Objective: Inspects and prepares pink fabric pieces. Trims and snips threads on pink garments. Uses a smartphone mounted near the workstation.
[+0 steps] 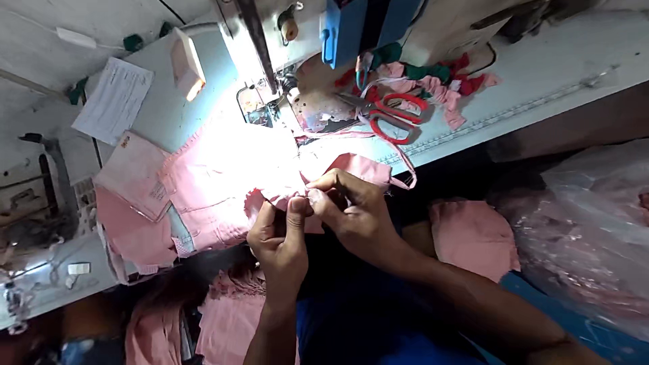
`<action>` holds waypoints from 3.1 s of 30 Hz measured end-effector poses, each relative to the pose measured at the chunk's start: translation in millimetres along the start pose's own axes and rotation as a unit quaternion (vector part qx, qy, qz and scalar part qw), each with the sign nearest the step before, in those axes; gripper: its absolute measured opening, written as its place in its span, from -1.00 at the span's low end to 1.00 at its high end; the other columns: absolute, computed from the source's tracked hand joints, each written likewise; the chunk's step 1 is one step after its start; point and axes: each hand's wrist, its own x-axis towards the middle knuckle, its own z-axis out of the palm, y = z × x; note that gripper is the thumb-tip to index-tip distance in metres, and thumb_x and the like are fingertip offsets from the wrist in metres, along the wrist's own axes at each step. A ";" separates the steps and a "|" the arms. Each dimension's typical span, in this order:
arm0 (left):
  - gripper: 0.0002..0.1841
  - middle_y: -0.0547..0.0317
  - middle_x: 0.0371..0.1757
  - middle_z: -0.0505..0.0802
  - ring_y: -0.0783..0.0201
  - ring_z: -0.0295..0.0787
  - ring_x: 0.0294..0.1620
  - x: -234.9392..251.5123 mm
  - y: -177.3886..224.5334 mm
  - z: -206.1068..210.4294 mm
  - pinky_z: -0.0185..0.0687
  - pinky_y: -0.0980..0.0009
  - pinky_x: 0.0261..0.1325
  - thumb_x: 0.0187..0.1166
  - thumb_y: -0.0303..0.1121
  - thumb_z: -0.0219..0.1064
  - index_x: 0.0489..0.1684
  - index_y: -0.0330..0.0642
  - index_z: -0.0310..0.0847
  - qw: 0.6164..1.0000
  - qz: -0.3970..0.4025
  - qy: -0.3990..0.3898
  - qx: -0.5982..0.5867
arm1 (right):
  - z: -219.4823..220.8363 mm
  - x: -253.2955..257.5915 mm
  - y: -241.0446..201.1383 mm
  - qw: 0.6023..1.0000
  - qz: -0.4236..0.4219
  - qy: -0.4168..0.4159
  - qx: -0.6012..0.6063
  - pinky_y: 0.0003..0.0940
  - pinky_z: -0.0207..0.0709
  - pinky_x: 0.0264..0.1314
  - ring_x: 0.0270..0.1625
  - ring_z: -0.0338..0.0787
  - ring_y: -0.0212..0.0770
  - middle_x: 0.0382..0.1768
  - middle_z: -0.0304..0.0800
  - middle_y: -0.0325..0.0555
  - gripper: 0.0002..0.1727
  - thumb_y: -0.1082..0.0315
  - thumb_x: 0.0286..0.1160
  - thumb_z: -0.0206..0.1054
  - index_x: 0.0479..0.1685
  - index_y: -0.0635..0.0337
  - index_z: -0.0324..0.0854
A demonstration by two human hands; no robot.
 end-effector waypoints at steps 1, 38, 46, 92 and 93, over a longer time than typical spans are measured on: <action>-0.93 0.34 -0.27 0.88 0.46 0.84 -0.24 -0.7 -1.7 -0.2 0.82 0.46 -0.06 0.68 -0.43 0.34 -0.12 -0.14 0.75 1.000 -0.009 0.000 -0.028 | -0.5 0.7 -1.4 0.997 0.047 -0.011 0.065 -0.71 0.40 -0.55 -0.56 0.50 -0.60 -0.45 0.69 -0.37 -0.91 0.40 0.57 0.34 -0.15 0.16 0.76; -0.94 0.29 -0.29 0.87 0.46 0.82 -0.25 -10.0 -12.9 3.3 0.83 0.47 -0.11 0.61 -0.49 0.39 -0.19 -0.30 0.75 0.991 0.094 0.015 0.099 | -4.3 -14.4 -20.3 0.900 0.305 -0.069 0.305 -0.75 0.09 -0.68 -0.71 0.30 -0.59 -0.65 0.49 -0.31 -0.69 0.26 0.83 0.01 -0.37 0.06 0.49; -0.94 0.29 -0.30 0.85 0.47 0.82 -0.26 -10.8 -15.2 6.1 0.82 0.49 -0.14 0.63 -0.48 0.38 -0.17 -0.30 0.73 0.992 0.087 0.015 0.086 | -2.0 -14.2 -14.2 0.865 0.323 -0.060 0.379 -0.77 0.09 -0.67 -0.72 0.25 -0.60 -0.66 0.39 -0.32 -0.68 0.29 0.82 0.00 -0.42 0.05 0.44; -0.90 0.38 -0.25 0.94 0.43 0.92 -0.20 -8.2 -15.8 4.8 0.89 0.44 0.00 0.68 -0.49 0.30 -0.10 -0.17 0.76 0.997 0.062 0.031 0.026 | -85.5 130.5 -28.4 0.851 -0.174 0.122 -0.481 -0.14 0.35 -0.74 -0.68 0.60 -0.07 -0.42 0.74 -0.08 -0.15 0.40 0.41 0.35 0.85 0.06 0.23; -0.90 0.39 -0.25 0.94 0.43 0.92 -0.20 -8.8 -15.5 4.7 0.90 0.44 0.00 0.68 -0.49 0.30 -0.10 -0.17 0.76 0.997 0.058 0.031 0.027 | -84.9 130.4 -28.0 0.853 -0.172 0.121 -0.478 -0.13 0.36 -0.74 -0.68 0.61 -0.07 -0.41 0.75 -0.08 -0.14 0.41 0.39 0.36 0.85 0.07 0.22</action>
